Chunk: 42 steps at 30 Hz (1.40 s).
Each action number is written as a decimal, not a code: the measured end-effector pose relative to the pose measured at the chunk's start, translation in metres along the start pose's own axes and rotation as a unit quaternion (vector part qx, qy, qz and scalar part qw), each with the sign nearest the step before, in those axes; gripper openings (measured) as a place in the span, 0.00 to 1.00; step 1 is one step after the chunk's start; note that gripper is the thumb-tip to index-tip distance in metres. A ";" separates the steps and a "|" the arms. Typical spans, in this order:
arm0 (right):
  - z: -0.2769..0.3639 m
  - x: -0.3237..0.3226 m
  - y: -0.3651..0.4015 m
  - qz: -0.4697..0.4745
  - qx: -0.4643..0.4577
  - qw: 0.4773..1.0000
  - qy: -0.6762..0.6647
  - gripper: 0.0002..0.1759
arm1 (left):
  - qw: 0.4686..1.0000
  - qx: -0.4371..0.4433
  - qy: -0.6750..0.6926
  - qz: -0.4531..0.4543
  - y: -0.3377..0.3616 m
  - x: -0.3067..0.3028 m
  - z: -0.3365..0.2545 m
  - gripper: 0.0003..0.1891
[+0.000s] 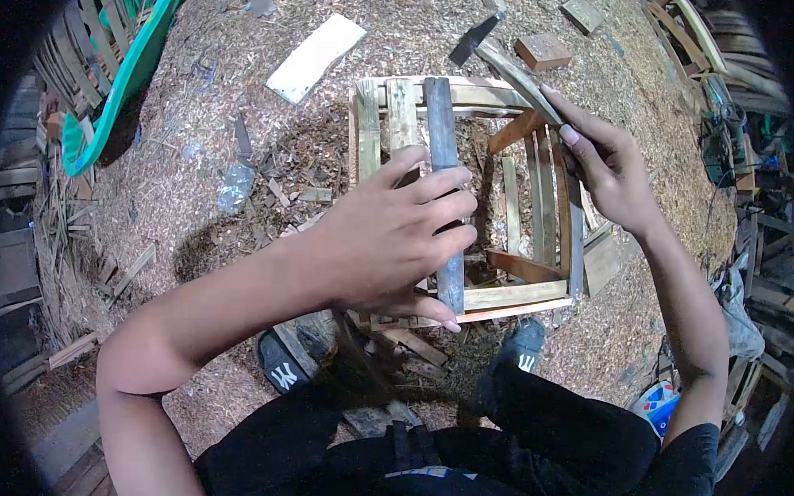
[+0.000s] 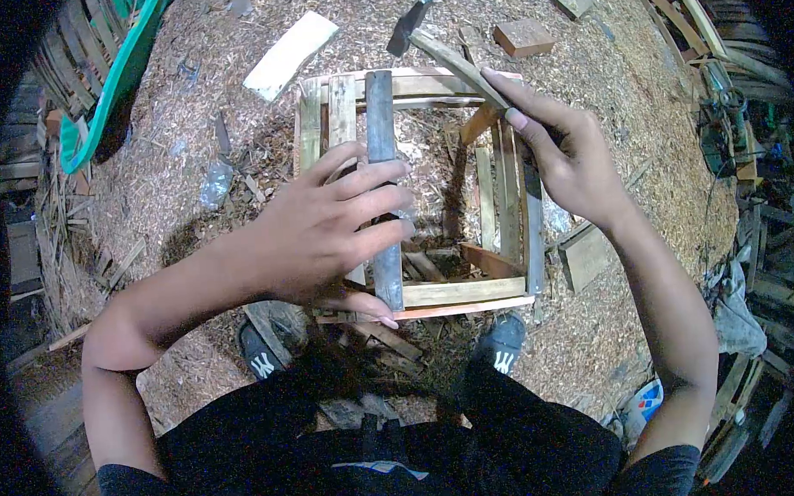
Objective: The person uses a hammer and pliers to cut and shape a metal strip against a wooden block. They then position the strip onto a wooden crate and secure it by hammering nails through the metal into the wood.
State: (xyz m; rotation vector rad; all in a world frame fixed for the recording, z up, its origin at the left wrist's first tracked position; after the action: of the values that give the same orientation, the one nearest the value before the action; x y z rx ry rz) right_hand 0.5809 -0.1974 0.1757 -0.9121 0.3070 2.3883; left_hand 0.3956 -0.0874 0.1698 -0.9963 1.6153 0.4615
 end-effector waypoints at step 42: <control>0.040 0.014 0.005 0.080 0.031 0.973 0.213 0.29 | 0.999 0.007 0.041 -0.010 -0.003 0.005 -0.003 0.47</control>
State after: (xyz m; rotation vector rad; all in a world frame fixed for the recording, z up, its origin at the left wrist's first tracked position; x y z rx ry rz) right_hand 0.5481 -0.1797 0.1962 -1.4157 0.6366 2.2890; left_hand 0.3956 -0.0930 0.1668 -1.0311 1.6773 0.4007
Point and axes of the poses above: each hand's wrist, its own y-axis away from the middle knuckle, its own x-axis out of the palm, z = x × y, the point moved 9 cm from there along -y, towards the middle knuckle, and after that the axes turned 3 degrees about x, right-handed, at the moved point
